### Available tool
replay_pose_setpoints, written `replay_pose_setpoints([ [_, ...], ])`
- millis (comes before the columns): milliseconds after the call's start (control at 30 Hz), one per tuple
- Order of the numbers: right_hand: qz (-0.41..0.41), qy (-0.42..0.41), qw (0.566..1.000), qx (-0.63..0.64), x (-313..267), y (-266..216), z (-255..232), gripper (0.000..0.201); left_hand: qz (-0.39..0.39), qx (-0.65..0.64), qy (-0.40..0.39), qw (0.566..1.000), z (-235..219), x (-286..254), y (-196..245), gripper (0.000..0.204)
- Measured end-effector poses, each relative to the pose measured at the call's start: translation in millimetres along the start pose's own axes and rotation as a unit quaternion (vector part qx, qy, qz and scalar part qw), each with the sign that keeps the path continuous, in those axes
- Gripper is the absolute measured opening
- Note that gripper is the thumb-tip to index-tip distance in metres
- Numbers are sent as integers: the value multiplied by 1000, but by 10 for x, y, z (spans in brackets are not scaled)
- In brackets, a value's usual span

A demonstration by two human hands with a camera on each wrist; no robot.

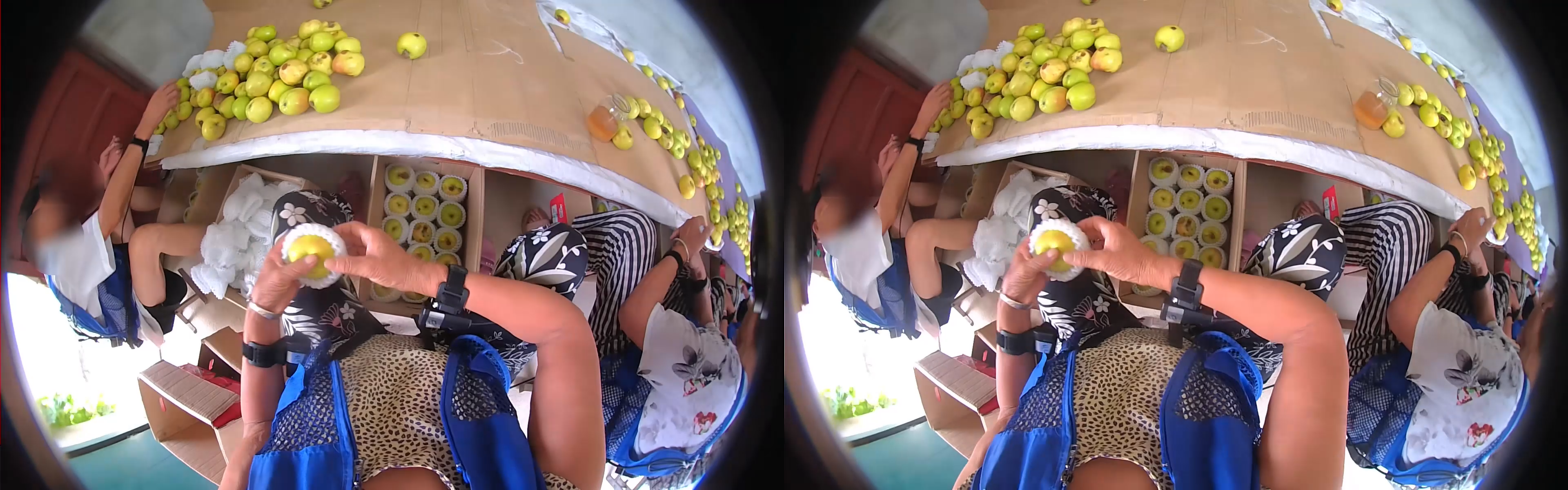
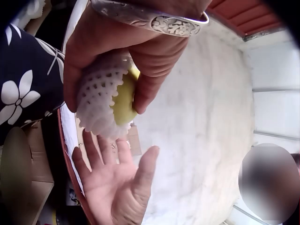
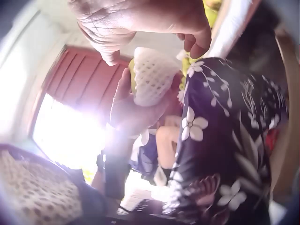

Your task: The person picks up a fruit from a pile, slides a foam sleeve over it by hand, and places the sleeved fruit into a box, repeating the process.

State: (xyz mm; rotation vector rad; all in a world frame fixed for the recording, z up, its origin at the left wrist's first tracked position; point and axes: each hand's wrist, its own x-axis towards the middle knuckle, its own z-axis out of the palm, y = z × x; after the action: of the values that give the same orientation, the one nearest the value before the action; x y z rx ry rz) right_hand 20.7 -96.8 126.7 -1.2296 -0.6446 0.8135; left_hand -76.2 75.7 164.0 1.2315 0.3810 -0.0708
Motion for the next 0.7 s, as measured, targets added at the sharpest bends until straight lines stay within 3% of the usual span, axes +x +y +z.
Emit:
replay_pose_setpoints([
  [33,6,-3,1000,22,-9,54,15,63,-25,-44,-38,998,45,4,-33,42],
  [133,43,25,993,108,-11,120,14,51,-47,-90,-44,994,111,99,-170,41],
  [200,42,34,997,62,20,59,-82,49,-30,-100,-54,993,177,205,-198,39],
  [333,38,71,991,104,108,-110,-325,45,8,-116,-94,989,401,552,-119,38],
  [433,88,95,987,100,133,-218,-452,42,13,-109,-132,985,505,744,-61,41],
  [533,126,91,971,181,160,-179,-546,42,-47,-65,-156,985,463,759,67,53],
  [667,112,125,963,209,179,-242,-629,34,-10,-22,-43,999,127,714,142,67],
  [700,121,123,962,212,163,-213,-738,32,59,92,14,994,29,686,234,65],
])
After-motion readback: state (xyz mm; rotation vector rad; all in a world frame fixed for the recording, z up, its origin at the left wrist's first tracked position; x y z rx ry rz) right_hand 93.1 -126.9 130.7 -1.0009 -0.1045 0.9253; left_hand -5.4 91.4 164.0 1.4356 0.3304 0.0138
